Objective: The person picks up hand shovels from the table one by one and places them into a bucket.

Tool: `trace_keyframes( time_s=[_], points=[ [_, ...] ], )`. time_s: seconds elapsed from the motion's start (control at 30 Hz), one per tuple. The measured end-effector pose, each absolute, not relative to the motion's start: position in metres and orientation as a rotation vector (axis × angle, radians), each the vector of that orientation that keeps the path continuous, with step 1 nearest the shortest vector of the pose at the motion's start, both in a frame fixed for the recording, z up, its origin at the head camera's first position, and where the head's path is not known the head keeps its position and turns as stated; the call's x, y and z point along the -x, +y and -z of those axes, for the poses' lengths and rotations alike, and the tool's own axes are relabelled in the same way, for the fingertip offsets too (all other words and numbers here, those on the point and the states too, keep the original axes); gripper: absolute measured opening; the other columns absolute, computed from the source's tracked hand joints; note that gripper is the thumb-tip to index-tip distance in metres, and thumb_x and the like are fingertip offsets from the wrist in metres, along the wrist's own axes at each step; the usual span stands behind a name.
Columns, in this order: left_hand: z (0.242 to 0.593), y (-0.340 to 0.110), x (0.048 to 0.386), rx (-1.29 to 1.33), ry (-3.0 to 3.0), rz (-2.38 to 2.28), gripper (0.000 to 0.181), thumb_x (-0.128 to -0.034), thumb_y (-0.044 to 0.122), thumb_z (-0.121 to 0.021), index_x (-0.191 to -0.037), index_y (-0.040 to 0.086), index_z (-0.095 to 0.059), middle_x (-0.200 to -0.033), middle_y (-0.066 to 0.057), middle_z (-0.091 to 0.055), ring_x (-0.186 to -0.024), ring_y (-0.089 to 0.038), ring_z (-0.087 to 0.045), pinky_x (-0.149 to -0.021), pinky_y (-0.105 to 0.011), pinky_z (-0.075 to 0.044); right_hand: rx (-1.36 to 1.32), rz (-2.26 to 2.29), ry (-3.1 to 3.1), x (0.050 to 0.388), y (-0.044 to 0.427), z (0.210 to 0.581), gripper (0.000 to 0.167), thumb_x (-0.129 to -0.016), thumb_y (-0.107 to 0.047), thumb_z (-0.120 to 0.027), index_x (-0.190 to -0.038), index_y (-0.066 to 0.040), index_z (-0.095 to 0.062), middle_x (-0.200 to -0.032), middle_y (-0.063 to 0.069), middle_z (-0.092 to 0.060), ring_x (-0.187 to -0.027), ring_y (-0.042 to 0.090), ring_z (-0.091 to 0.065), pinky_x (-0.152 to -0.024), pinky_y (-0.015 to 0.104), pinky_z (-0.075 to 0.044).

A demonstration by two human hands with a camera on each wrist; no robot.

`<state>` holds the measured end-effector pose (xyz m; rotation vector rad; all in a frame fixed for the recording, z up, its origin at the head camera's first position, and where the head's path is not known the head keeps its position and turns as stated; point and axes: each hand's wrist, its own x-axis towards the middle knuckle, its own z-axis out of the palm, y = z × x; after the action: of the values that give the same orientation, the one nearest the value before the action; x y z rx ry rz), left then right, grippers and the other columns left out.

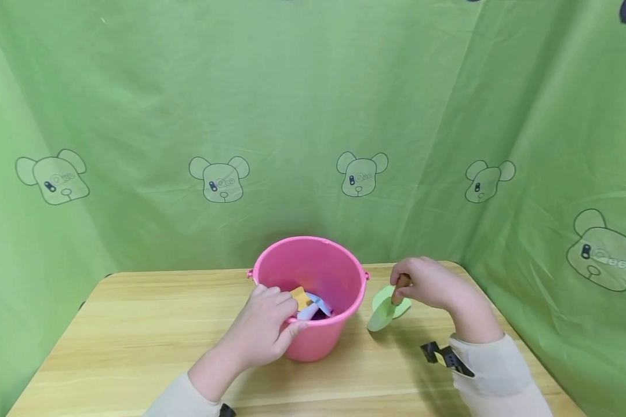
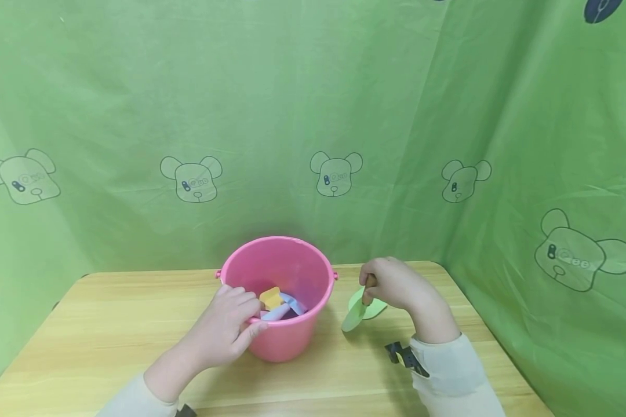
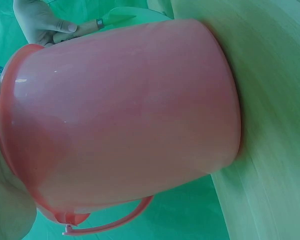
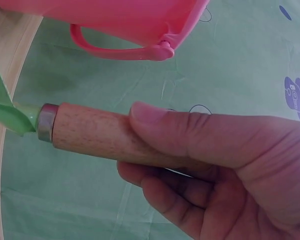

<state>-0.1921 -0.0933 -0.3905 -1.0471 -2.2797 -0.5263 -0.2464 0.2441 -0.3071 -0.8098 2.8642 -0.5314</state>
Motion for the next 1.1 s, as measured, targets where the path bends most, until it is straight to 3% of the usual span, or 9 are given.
trace_keyframes(
  time_s=[0.3, 0.63, 1.1],
  points=[
    [0.390, -0.093, 0.193, 1.057, -2.225, 0.517, 0.029, -0.0955, 0.035, -0.059, -0.075, 0.020, -0.046, -0.070, 0.011, -0.037, -0.069, -0.010, -0.037, -0.072, -0.031, -0.030, 0.838, 0.513, 2.873, 0.246, 0.242, 0.303, 0.009, -0.086, -0.003, -0.076, -0.087, -0.007, -0.068, -0.077, -0.006, -0.068, -0.069, 0.007, -0.058, -0.065, 0.030, -0.049],
    [0.392, -0.094, 0.194, 1.078, -2.177, 0.502, 0.034, -0.1017, 0.040, -0.049, -0.075, 0.020, -0.045, -0.069, 0.011, -0.036, -0.067, -0.010, -0.036, -0.071, -0.030, -0.030, 0.923, 0.475, 2.907, 0.242, 0.244, 0.298, 0.012, -0.083, -0.010, -0.080, -0.084, -0.010, -0.068, -0.076, -0.009, -0.065, -0.068, 0.006, -0.054, -0.065, 0.029, -0.048],
    [0.392, -0.093, 0.194, 1.071, -2.184, 0.497, 0.029, -0.0964, 0.035, -0.058, -0.075, 0.020, -0.045, -0.069, 0.011, -0.036, -0.068, -0.010, -0.037, -0.071, -0.030, -0.030, 0.862, 0.498, 2.872, 0.237, 0.242, 0.275, 0.010, -0.085, -0.007, -0.078, -0.090, -0.008, -0.069, -0.079, -0.009, -0.070, -0.072, 0.006, -0.063, -0.070, 0.032, -0.053]
  ],
)
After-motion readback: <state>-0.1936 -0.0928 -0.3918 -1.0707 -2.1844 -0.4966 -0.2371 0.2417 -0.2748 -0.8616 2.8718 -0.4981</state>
